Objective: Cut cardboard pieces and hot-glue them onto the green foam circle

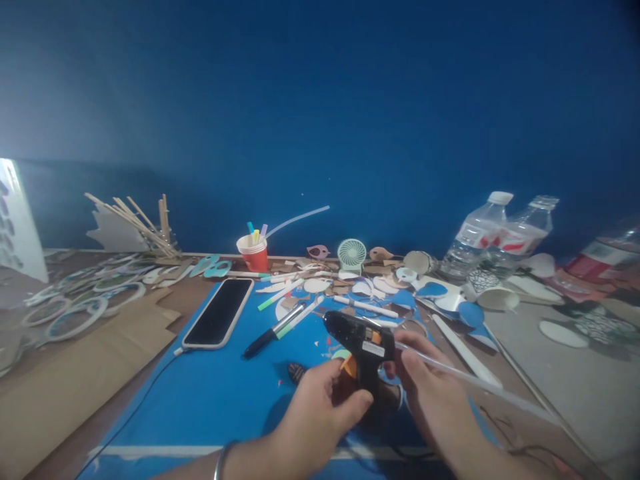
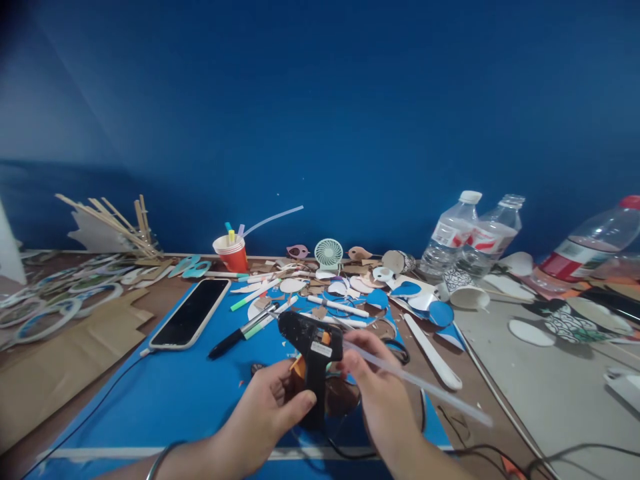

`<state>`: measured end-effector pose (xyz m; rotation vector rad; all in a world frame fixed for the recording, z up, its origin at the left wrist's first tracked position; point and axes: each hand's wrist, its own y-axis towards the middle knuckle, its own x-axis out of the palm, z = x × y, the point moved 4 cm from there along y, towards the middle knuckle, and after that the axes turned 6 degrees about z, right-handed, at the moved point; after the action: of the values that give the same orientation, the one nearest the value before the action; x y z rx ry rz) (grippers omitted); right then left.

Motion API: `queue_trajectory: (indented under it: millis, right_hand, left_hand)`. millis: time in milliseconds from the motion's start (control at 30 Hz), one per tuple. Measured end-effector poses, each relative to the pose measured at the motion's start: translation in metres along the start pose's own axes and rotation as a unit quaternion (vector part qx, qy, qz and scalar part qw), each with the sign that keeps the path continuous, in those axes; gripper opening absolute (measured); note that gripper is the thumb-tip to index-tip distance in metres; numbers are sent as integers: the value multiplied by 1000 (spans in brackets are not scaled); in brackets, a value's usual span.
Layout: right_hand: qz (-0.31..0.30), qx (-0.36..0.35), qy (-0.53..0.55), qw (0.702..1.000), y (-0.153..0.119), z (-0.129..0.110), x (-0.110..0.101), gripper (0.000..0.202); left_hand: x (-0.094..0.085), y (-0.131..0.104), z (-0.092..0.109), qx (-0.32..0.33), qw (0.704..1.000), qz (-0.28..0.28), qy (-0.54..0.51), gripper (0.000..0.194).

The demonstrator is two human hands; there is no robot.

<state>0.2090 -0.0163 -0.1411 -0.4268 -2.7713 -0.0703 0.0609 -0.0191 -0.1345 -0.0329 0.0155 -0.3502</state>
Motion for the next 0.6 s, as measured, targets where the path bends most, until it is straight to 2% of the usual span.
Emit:
queue_trajectory:
  millis: [100,167,233,267,333,433,500,600]
  right_hand:
    - [-144,77,-46,986,-15,3,18,31]
    - [-182,118,-60,974,-23,5,24,29]
    - [-158,123,-54,978,-25,7,23,26]
    - [-136,119,-41,983,-24,7,22,24]
    - [-89,113,3,990,-20,9,19,21]
    - [-54,130,61,988,-15,13,17,20]
    - [-51,137,60,987,-15,15,18,21]
    - [-57,137,21,989,-17,18,18,21]
  left_hand:
    - [4,-2,2,4,999,-22,48,18]
    - [4,-2,9,13,992,-66,108,18]
    - [-3,0,21,35,968,-115,219,16]
    - [-11,2,28,50,944,-135,296,15]
    - [-34,8,45,78,902,-126,405,15]
    - [-71,15,63,105,860,-93,491,19]
    - [-87,17,62,97,841,-103,522,19]
    - [-92,16,52,110,820,-133,546,23]
